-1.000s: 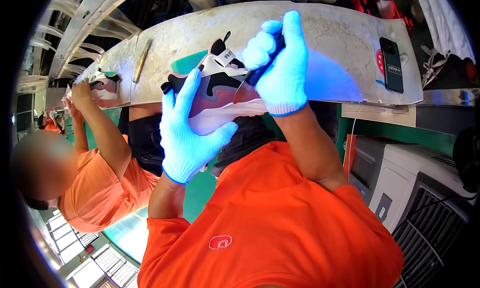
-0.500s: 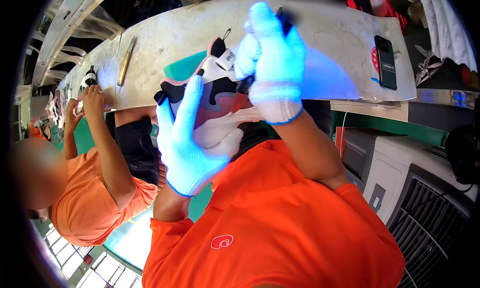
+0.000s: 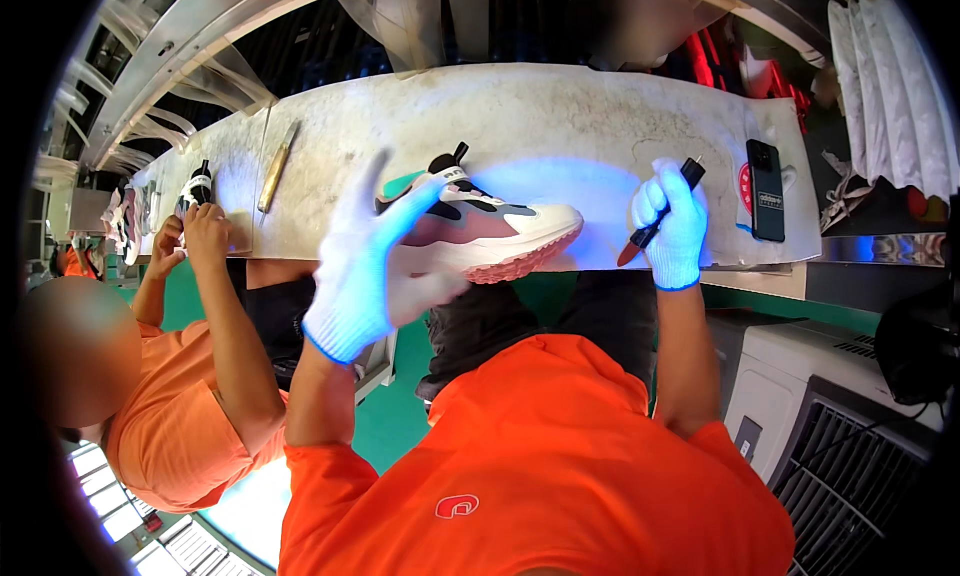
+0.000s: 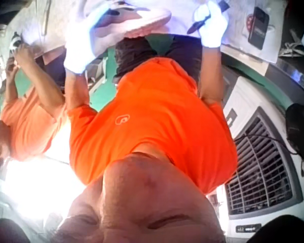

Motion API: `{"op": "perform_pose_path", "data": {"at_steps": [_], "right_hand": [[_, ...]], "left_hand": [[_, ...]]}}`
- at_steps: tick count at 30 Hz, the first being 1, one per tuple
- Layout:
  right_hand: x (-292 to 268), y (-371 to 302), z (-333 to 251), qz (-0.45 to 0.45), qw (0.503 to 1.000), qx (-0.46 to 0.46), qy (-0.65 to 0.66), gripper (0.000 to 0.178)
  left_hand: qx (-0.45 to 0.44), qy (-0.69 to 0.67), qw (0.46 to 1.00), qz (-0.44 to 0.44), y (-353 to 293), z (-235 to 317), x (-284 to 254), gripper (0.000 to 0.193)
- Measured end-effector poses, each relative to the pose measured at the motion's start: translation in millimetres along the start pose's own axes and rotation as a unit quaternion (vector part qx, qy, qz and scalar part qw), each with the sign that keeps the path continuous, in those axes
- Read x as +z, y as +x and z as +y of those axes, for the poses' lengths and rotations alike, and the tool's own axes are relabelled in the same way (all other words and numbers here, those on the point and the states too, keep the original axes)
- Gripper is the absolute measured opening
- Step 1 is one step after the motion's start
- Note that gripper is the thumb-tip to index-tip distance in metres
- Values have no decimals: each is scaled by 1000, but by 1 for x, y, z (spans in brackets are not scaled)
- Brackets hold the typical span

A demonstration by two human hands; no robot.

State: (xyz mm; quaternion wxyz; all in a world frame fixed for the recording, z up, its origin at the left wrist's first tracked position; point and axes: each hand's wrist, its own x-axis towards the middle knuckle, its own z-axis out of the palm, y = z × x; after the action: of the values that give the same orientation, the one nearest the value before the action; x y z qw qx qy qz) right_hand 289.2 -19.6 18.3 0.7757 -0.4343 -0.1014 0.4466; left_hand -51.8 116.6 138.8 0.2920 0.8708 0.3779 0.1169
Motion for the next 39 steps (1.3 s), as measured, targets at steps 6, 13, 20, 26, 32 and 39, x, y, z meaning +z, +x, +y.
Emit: {"op": "perform_pose_path", "data": {"at_steps": [6, 13, 20, 26, 32, 39], "right_hand": [[15, 3, 3, 38, 996, -1, -83, 15], [34, 27, -31, -143, 942, 143, -267, 45], [72, 24, -46, -201, 903, 63, -376, 24], [55, 19, -34, -183, 900, 7, -396, 29], [53, 13, -35, -191, 893, -48, -404, 31], [54, -5, -48, -175, 888, -39, -423, 35]], "left_hand": [[126, 101, 980, -114, 68, 60, 50, 74], [180, -331, 921, 98, 38, 72, -11, 94], [125, 29, 990, 57, 15, -42, 51, 74], [82, 123, 989, 1, 13, 0, 42, 101], [126, 92, 988, -18, 15, 45, 41, 128], [143, 167, 975, -11, 34, 83, 67, 130]]}}
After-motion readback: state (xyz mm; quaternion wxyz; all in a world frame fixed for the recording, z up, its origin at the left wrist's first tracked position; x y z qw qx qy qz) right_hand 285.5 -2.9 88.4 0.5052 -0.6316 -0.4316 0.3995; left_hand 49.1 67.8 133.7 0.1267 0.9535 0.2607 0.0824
